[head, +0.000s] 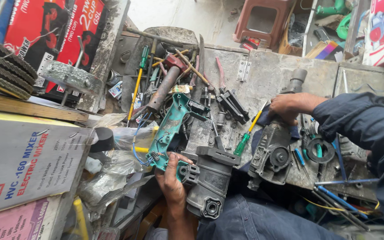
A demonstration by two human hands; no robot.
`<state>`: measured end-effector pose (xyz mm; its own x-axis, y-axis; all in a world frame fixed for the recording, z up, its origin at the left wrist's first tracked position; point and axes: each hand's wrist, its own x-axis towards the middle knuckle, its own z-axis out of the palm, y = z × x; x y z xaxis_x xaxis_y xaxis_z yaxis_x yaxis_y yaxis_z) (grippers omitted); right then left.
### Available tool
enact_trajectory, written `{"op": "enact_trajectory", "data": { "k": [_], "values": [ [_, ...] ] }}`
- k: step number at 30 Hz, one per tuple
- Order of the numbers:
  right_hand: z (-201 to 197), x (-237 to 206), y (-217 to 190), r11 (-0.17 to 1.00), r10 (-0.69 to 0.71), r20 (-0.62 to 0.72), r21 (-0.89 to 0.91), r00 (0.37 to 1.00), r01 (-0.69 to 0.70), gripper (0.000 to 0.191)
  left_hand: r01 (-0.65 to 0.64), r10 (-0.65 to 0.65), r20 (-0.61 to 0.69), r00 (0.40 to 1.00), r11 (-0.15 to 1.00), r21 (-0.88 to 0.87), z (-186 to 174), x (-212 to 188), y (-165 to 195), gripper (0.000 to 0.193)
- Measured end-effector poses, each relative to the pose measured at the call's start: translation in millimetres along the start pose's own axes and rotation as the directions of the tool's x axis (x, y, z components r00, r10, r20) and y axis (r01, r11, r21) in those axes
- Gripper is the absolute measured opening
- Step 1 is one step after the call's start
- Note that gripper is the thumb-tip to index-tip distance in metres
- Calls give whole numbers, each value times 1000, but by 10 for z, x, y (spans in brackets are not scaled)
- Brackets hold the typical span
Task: The person works at a cluttered repair workbench handling a power tool, lifting and turning its housing, separating the motor housing from the base, and fitting parts back together by hand while moving small components aside.
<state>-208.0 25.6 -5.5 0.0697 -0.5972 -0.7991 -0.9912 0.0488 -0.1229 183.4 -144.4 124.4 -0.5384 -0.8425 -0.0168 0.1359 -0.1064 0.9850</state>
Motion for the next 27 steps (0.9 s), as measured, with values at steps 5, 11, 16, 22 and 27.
{"op": "enact_trajectory", "data": {
  "k": [5, 11, 16, 22, 27],
  "values": [
    [-14, -296, 69, 977, -26, -281, 197, 959, 84, 46, 12, -11, 11, 1000, 1000, -13, 64, 3, -32, 32],
    [91, -659, -243, 937, 191, -671, 341, 716, 71, 62, 2, -3, -18, 1000, 994, -106, 295, -14, -176, 16],
    [598, -1087, -824, 809, 532, -807, 574, 257, 128, 51, 8, 2, 50, 999, 981, -196, 506, -81, -362, 12],
    [1191, -843, -2231, -46, 808, -510, 445, 295, 894, 67, 73, -48, 136, 989, 981, -181, 908, -190, -531, 20],
    [1086, -520, -2938, -702, 690, -230, 20, 686, 712, 69, 119, -76, 423, 903, 990, -77, 1116, -421, -633, 15]
  ]
}}
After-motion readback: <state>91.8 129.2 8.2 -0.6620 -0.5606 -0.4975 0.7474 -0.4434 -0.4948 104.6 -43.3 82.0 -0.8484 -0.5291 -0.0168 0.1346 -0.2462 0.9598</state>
